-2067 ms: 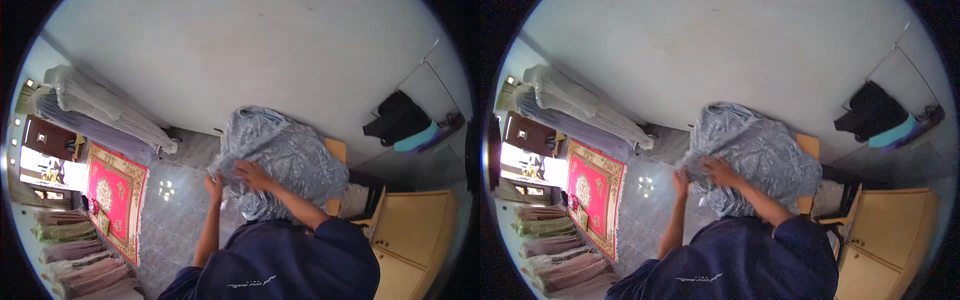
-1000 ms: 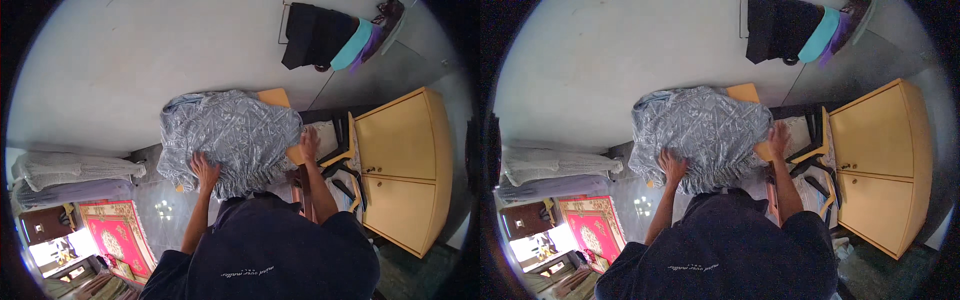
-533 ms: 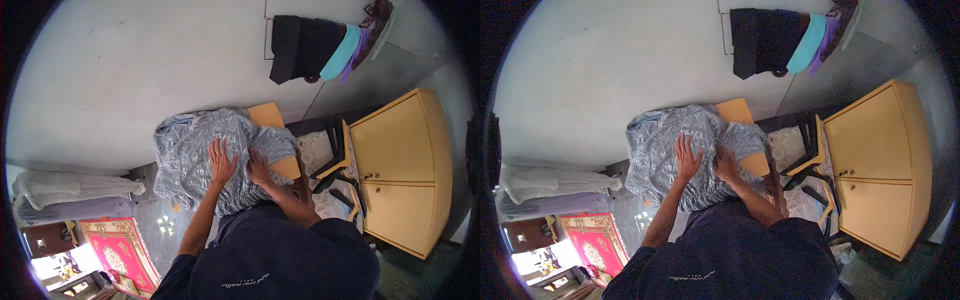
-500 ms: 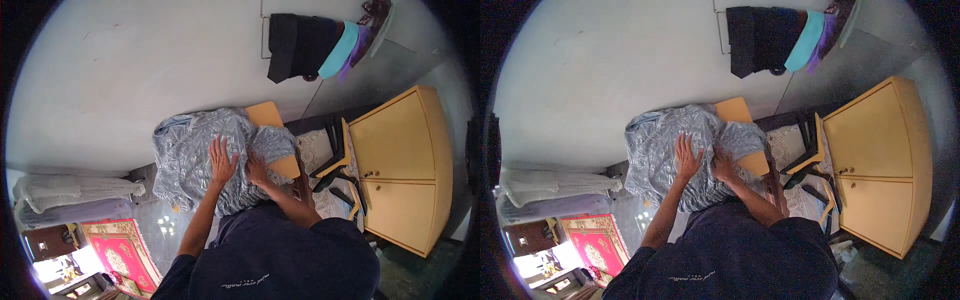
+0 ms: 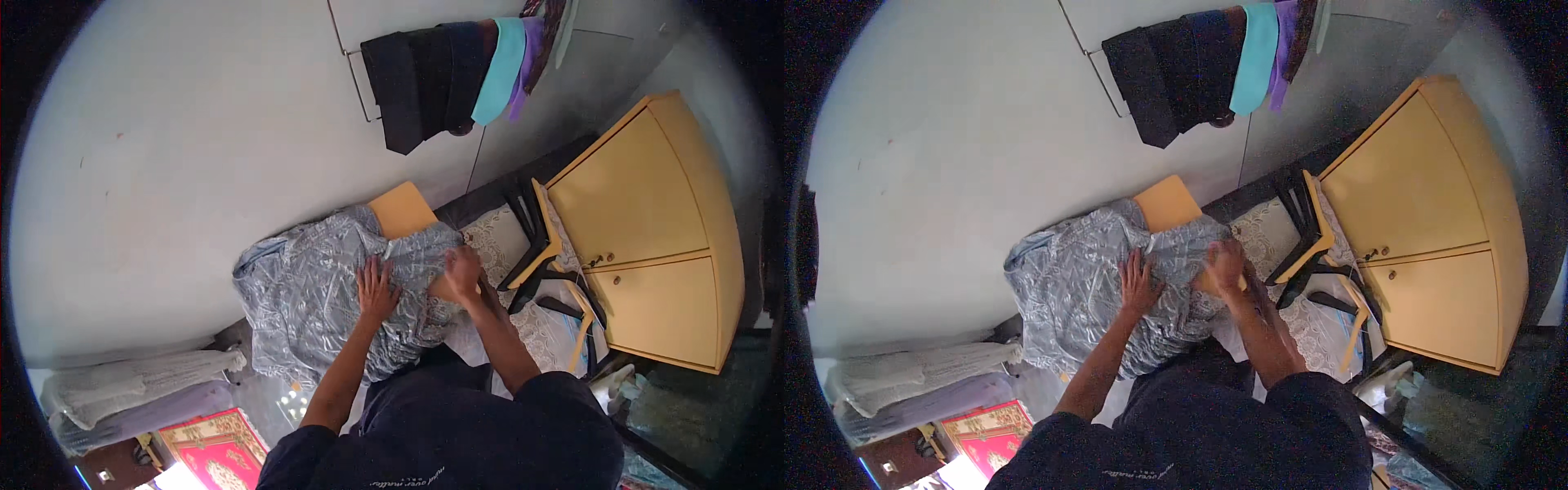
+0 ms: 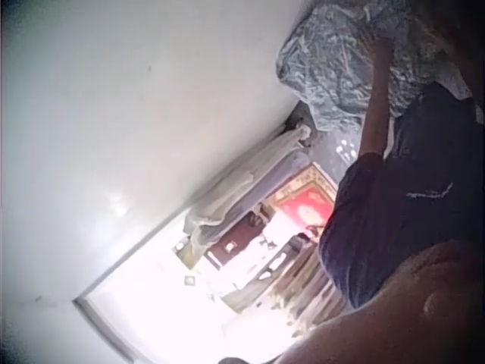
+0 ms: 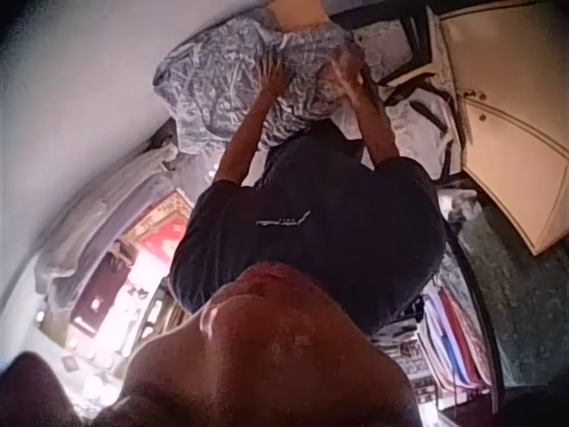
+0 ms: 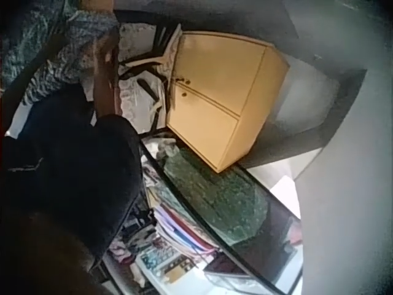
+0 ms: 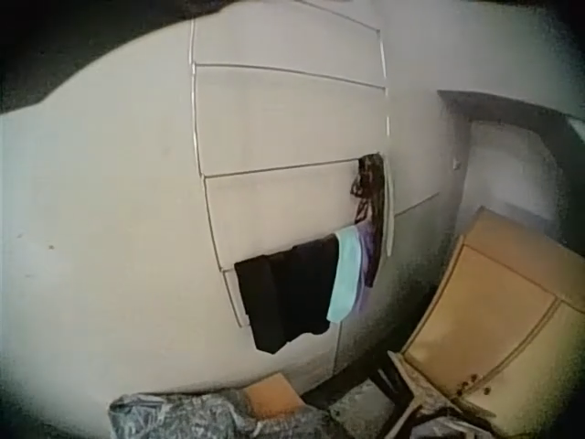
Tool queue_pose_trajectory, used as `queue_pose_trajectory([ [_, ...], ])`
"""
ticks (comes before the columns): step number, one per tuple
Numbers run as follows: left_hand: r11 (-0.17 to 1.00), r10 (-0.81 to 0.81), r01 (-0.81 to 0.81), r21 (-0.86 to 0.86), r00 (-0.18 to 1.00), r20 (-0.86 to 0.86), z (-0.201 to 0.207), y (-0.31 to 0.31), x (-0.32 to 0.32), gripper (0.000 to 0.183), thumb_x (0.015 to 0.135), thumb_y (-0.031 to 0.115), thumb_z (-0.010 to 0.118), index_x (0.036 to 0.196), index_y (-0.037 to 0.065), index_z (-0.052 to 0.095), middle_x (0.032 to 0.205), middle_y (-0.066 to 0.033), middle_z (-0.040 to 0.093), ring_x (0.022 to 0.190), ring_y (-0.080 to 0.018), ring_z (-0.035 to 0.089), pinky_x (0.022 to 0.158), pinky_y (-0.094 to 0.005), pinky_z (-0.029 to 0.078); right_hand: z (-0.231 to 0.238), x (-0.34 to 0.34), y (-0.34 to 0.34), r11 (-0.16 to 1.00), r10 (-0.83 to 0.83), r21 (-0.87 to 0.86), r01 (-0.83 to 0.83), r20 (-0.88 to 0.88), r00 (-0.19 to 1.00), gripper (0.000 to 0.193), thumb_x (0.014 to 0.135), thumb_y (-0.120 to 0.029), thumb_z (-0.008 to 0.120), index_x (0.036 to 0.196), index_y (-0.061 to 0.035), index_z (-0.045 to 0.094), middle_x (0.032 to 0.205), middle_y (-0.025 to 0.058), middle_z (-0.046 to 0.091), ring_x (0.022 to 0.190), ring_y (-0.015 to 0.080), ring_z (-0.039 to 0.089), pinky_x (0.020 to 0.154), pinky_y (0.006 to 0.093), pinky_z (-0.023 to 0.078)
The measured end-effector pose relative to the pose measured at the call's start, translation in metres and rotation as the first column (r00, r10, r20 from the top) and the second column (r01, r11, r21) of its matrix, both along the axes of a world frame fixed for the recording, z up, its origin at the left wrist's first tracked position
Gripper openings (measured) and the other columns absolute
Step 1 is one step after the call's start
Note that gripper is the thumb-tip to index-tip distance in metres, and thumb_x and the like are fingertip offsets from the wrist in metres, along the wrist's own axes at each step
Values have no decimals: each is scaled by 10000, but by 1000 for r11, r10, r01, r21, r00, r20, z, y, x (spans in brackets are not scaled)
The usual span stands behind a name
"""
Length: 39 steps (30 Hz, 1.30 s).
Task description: Organizing dresses by placing them on hangers and arranging them on a clothing rack.
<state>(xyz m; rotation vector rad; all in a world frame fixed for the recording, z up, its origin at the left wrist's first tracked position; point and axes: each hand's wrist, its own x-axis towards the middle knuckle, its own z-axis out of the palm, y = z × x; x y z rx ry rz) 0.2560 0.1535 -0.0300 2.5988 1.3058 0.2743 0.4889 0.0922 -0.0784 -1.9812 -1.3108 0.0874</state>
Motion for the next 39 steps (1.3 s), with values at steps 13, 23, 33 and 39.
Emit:
queue_pose_trajectory([
  [13,999,-14,15,35,999,-40,-39,117,85,560,766,504,682,1210,165,647,1411,-116,426,1346,-369,296,1099,-629,177,-23,-35,1,769,-542,-588,251,-392,743,476,840,-458,656,699,-4,634,732,144,652,750,349,632,753,476,479],
  [23,988,-153,152,33,904,399,63,121,-39,227,744,374,771,807,156,762,1244,-34,584,1247,-310,413,1046,-503,273,106,-105,-94,966,-246,-204,162,-916,317,239,879,-305,701,798,-82,668,626,-58,510,566,51,455,530,228,348],
  [33,936,265,-322,144,911,316,64,59,-162,419,732,140,729,1121,94,582,1255,-196,536,1232,-413,428,1038,-502,320,47,-177,-127,847,160,-163,-506,-830,535,384,968,-288,585,1260,-39,599,845,35,674,734,147,629,644,290,495],
  [39,995,79,-91,26,951,300,58,-21,-73,587,848,209,595,1361,-13,414,1445,-247,364,1360,-452,294,1139,-536,199,96,-173,-7,934,355,171,-313,-378,855,375,970,-251,540,1292,-64,578,1221,123,619,1108,291,598,941,404,452],
])
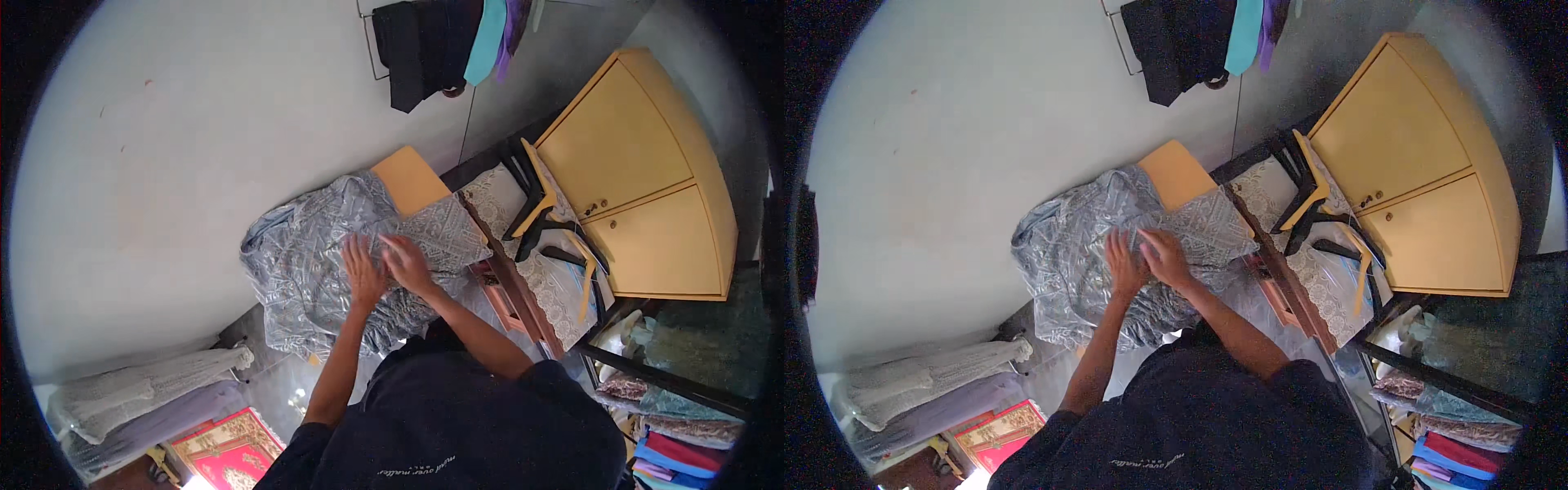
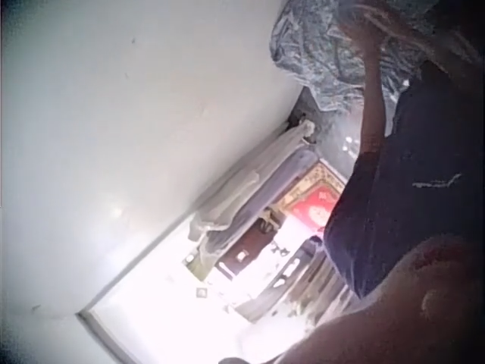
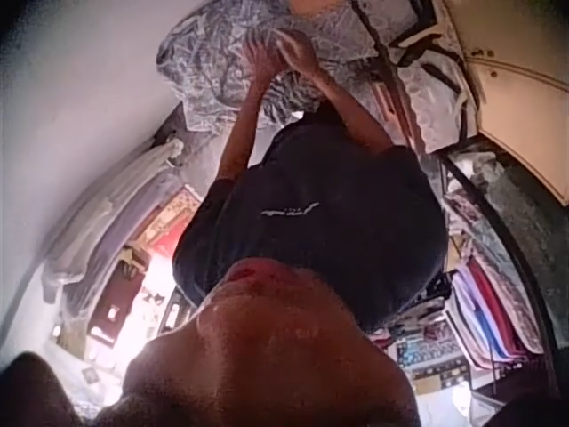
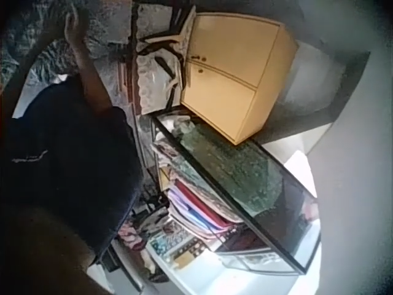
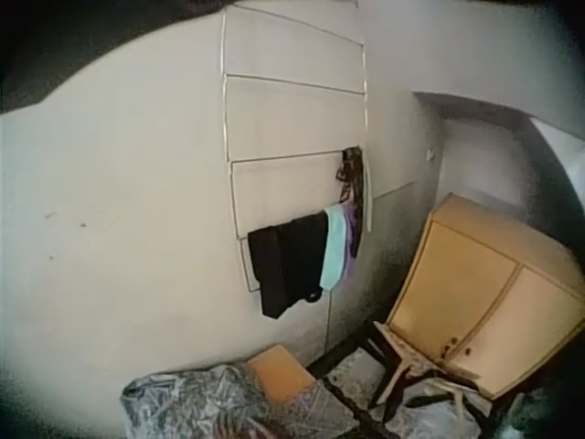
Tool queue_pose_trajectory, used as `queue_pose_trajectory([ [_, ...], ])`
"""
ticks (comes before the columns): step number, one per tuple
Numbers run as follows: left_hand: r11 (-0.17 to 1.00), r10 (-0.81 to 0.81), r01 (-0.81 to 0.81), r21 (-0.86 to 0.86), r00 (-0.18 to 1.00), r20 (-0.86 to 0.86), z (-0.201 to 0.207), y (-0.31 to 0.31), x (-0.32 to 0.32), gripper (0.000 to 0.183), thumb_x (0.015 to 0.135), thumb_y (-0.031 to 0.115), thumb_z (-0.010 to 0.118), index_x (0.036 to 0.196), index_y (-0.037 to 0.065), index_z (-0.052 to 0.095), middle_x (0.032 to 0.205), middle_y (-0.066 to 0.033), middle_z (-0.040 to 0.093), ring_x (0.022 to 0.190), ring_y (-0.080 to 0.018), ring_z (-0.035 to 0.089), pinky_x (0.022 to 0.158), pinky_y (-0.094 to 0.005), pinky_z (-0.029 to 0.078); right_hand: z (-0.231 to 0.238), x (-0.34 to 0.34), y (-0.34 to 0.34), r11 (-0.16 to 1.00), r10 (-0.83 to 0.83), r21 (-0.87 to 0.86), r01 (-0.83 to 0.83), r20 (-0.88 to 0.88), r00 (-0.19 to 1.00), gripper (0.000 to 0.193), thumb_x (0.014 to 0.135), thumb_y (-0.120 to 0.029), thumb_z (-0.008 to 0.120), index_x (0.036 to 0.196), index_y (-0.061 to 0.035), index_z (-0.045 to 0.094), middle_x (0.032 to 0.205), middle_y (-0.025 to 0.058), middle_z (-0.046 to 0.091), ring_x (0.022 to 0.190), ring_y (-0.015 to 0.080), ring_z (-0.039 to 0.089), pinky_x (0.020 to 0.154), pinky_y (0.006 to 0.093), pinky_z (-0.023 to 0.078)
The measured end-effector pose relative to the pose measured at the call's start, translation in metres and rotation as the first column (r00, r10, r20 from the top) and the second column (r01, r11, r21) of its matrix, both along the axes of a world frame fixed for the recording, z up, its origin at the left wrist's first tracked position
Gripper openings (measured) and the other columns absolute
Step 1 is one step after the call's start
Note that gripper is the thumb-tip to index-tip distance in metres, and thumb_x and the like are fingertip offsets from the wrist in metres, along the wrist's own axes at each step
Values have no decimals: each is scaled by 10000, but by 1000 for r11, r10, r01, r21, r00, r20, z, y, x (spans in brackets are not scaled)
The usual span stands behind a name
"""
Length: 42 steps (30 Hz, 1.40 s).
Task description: Organizing dresses by placing them on hangers and arranging them on a clothing rack.
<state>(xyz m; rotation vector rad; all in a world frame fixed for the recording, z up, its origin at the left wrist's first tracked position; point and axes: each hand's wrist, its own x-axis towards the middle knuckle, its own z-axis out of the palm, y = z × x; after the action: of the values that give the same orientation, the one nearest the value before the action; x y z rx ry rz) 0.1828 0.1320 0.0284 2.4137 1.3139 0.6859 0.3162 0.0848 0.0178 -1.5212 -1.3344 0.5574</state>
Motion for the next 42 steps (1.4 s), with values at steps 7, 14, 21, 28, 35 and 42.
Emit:
queue_pose_trajectory([
  [7,999,19,-29,-28,951,-309,-72,-35,-33,774,915,441,514,1497,-1,259,1569,-228,194,1457,-423,132,1178,-535,102,-86,64,-27,924,382,-213,-318,479,790,498,981,-305,490,1460,-195,408,1535,78,339,1412,281,320,1131,525,226],
  [14,997,9,-35,-69,935,-354,-72,-23,-4,778,939,445,488,1506,-14,220,1586,-223,143,1466,-416,101,1179,-529,87,-108,198,-31,915,-138,-135,381,782,608,546,957,-264,489,1477,-158,362,1533,207,286,1437,378,228,1121,662,108],
  [21,996,-25,-7,-89,933,-358,-90,-33,-9,784,956,460,471,1500,-38,205,1581,-247,129,1461,-442,90,1165,-563,80,-78,65,-21,975,222,-124,-184,514,829,534,957,-281,502,1435,-64,403,1511,211,327,1398,379,312,1123,552,234],
  [28,994,-24,-22,-111,919,-393,-92,-22,-29,808,932,504,498,1495,-20,248,1565,-265,172,1441,-466,151,1151,-577,127,-93,137,-23,949,304,-254,-187,586,751,505,977,-344,484,1462,-230,399,1570,100,261,1443,323,245,1111,626,214],
  [35,993,23,-67,-98,917,-398,-101,-23,-30,847,930,510,492,1513,-20,181,1584,-251,98,1460,-449,70,1164,-566,71,-89,172,-3,965,-129,-96,245,639,758,525,971,-280,480,1451,-90,386,1536,214,281,1412,421,268,1107,636,171],
  [42,982,26,-97,-159,918,-395,-100,-36,-31,851,924,500,507,1511,-23,182,1592,-234,89,1468,-431,56,1171,-557,61,-71,74,-17,916,400,-187,-355,509,762,556,931,-303,538,1442,-129,405,1539,213,275,1410,416,274,1109,643,186],
])
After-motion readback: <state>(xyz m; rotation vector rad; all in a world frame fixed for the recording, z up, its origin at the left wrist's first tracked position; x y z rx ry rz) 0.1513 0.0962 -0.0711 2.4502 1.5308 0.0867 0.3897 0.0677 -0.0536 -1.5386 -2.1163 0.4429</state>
